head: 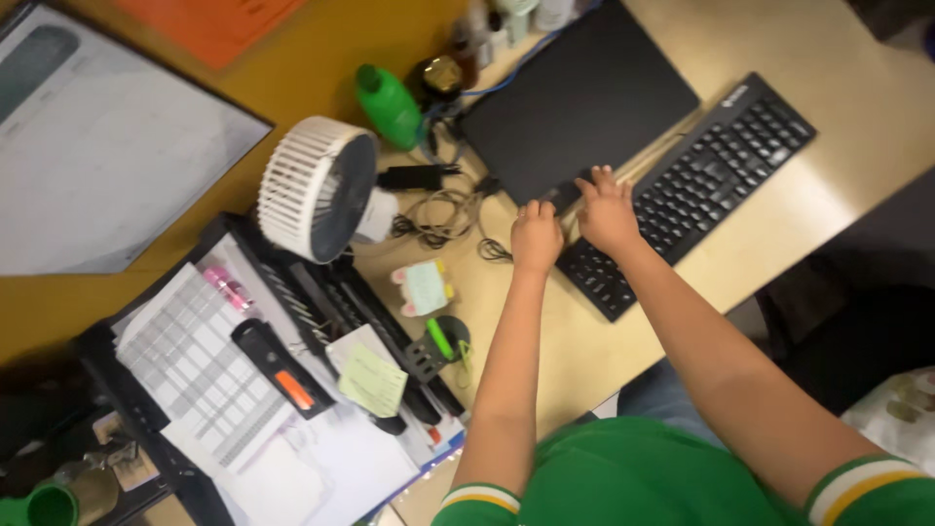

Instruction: The person untangles and arranges cables on a desk, moves a small fan and a white board, and then positions and types on a keyboard.

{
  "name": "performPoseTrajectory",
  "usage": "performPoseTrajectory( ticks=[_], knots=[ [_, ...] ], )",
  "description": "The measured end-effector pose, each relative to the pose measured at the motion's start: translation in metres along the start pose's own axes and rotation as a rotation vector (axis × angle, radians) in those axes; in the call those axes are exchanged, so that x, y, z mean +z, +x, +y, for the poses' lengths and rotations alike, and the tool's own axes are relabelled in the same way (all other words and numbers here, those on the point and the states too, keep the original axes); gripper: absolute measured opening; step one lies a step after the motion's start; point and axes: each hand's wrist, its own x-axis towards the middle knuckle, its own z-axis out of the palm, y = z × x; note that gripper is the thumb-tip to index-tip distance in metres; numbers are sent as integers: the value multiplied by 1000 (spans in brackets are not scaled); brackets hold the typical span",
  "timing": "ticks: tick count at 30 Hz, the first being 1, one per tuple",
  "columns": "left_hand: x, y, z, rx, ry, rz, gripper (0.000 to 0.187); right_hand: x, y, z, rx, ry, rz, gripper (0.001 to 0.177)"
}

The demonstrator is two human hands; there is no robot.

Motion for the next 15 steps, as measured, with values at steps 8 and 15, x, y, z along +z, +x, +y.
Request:
performPoseTrajectory(
  ticks=[8, 15],
  knots=[
    [54, 0, 114, 15, -47, -209, 34, -53, -49, 93, 286, 40, 41, 68],
    [88, 15, 143, -299, 103, -192, 66, -77, -58, 154, 477, 192, -102, 71]
  ],
)
